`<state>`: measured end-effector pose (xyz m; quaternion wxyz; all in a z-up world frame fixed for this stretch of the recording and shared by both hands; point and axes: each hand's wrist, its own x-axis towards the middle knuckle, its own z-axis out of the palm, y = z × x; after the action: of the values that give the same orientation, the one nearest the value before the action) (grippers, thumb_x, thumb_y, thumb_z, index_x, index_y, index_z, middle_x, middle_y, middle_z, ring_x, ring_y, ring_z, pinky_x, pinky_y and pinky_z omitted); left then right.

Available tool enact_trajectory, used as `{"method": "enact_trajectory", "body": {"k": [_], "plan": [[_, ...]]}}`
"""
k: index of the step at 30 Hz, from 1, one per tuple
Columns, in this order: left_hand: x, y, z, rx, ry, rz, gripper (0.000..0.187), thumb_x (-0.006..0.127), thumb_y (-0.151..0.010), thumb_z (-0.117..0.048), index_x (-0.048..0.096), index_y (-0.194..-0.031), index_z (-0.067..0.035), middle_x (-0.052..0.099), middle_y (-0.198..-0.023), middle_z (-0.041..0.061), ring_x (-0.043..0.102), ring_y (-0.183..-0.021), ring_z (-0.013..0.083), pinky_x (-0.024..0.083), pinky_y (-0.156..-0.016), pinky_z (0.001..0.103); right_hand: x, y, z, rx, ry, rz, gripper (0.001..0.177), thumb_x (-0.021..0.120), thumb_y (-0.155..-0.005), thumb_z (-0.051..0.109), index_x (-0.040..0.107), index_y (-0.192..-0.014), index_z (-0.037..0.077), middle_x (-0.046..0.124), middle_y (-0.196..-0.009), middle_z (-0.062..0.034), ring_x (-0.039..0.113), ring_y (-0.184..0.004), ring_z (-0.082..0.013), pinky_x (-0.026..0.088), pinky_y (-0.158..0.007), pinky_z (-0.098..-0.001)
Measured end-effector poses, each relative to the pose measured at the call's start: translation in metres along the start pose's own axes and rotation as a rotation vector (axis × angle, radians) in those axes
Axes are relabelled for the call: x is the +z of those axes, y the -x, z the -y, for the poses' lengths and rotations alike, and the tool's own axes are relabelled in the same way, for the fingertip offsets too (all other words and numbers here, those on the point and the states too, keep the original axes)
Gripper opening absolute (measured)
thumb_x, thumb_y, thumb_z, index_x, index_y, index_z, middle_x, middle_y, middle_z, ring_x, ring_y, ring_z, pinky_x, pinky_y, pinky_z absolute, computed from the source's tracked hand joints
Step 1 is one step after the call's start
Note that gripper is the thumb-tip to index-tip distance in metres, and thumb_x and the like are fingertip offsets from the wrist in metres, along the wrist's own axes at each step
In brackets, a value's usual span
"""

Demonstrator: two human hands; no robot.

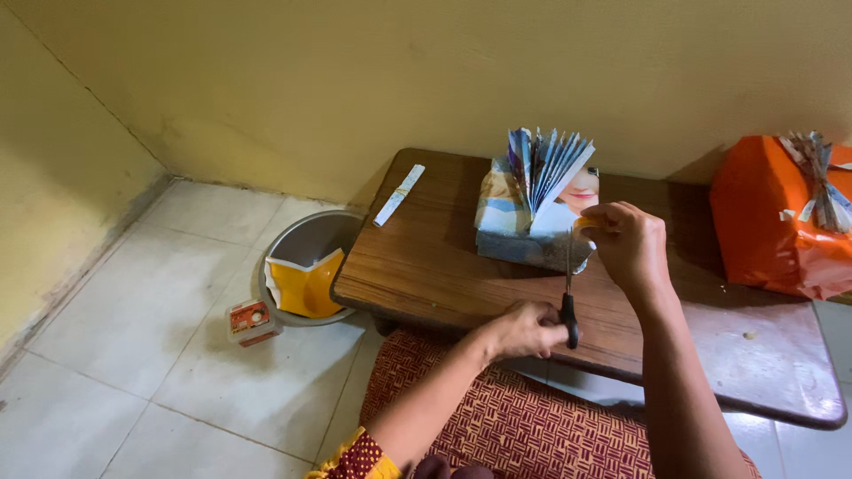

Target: The person assembles a paper fan by folding printed sheets and securing them with tape. They use scissors to cut tape and repeatedly adjust the folded sheets to maintain the fan shape.

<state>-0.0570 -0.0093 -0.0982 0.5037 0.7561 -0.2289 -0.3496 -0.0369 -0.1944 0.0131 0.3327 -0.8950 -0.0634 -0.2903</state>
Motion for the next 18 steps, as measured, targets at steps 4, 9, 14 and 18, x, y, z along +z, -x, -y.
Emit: {"method": "enact_trajectory", "body": {"k": [4,9,14,18], "plan": [[-0.015,0.001,-0.015,0.003,-0.006,-0.026,0.062,0.070,-0.080,-0.060,0.070,-0.105,-0.004,0.074,-0.082,0.012,0.073,-0.073,0.0196,0.057,-0.070,0.035,-0.001,0.001,-0.001,0.000,-0.027,0.008,0.027,0.082,-0.078,-0.002,0.077,-0.104,0.002,0.075,-0.097,-0.0151,0.076,-0.085,-0.0225,0.057,-0.072,-0.0327],[-0.032,-0.003,-0.033,-0.015,-0.057,-0.093,0.051,0.073,-0.080,-0.050,0.074,-0.092,0.000,0.072,-0.071,0.010,0.071,-0.066,0.0179,0.057,-0.065,0.034,-0.001,0.000,0.000,0.010,0.013,0.031,0.027,0.080,-0.078,-0.004,0.077,-0.104,0.002,0.075,-0.096,-0.0154,0.075,-0.084,-0.0243,0.057,-0.070,-0.0338],[-0.035,-0.003,-0.037,0.074,0.050,-0.067,0.037,0.071,-0.084,-0.035,0.074,-0.099,-0.002,0.072,-0.076,0.008,0.068,-0.065,0.0153,0.057,-0.061,0.032,-0.001,-0.001,-0.001,0.002,0.010,0.018,0.026,0.080,-0.078,-0.003,0.077,-0.103,0.003,0.075,-0.096,-0.0147,0.076,-0.085,-0.0235,0.057,-0.072,-0.0331],[-0.035,-0.001,-0.038,0.082,0.096,-0.068,0.031,0.071,-0.088,-0.028,0.075,-0.100,0.001,0.072,-0.079,0.009,0.067,-0.067,0.0142,0.058,-0.060,0.031,-0.002,-0.001,0.000,0.004,0.019,0.014,0.024,0.081,-0.079,-0.003,0.077,-0.102,0.002,0.075,-0.095,-0.0154,0.075,-0.082,-0.0233,0.057,-0.071,-0.0336]]}}
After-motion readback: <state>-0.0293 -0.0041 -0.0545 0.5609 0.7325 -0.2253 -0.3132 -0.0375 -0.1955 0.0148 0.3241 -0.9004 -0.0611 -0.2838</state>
